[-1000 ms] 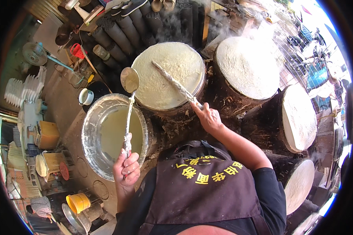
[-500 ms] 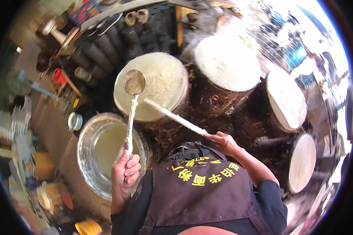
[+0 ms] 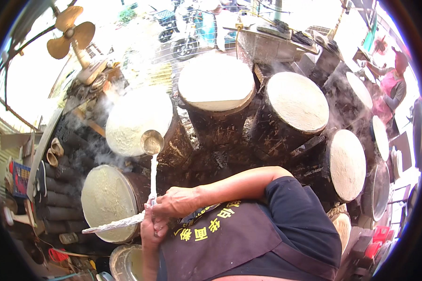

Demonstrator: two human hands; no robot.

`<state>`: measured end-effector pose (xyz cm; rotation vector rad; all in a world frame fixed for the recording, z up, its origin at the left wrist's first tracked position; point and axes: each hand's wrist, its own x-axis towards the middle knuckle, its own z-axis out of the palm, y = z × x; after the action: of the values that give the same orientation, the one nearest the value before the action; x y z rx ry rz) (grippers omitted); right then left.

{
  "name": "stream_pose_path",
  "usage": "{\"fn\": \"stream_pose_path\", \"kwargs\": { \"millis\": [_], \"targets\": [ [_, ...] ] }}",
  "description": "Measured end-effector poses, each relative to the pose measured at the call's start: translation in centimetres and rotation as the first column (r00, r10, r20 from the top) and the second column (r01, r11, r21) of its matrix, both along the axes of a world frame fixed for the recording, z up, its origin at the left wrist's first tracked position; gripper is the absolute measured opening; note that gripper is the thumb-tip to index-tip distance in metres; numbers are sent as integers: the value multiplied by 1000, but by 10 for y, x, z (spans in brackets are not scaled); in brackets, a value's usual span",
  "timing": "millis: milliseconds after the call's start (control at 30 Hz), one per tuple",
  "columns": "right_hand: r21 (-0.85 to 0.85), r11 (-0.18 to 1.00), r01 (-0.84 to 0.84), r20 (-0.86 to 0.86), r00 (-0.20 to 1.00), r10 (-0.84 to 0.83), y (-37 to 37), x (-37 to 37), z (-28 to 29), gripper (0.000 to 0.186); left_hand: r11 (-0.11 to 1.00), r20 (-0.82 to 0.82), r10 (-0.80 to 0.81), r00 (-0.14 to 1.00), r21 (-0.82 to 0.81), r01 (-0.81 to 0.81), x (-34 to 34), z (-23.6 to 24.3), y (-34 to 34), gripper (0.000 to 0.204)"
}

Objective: The person ladles liquid batter onto hot vertical cylindrical surfaces, spreads it into thin sheets, and peels the cooked sheets off to stack them. The process is repeated continuously across multiple cooking surfaces.

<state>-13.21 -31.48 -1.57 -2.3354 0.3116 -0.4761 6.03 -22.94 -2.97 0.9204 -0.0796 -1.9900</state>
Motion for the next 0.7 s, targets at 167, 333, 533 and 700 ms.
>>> {"fn": "stream_pose_path", "kwargs": {
  "millis": [167, 333, 533, 700],
  "targets": [
    [98, 932, 348, 176, 916, -361, -86, -96, -30, 53, 998, -125, 51, 991, 52, -45, -26, 13, -16, 35],
    [-421, 226, 878, 21, 259, -966, -189, -230, -98, 59, 992, -214, 124, 969, 59, -114, -47, 10, -32, 41],
    [-600, 425, 678, -67, 487, -871, -246, -257, -118, 47, 985, -172, 169, 970, 53, -163, -75, 32, -44, 36],
    [-460, 568, 682, -216, 535, -817, -282, -272, -58, 32, 962, -252, 273, 929, 48, -270, -93, 44, -45, 41]
  ]
}}
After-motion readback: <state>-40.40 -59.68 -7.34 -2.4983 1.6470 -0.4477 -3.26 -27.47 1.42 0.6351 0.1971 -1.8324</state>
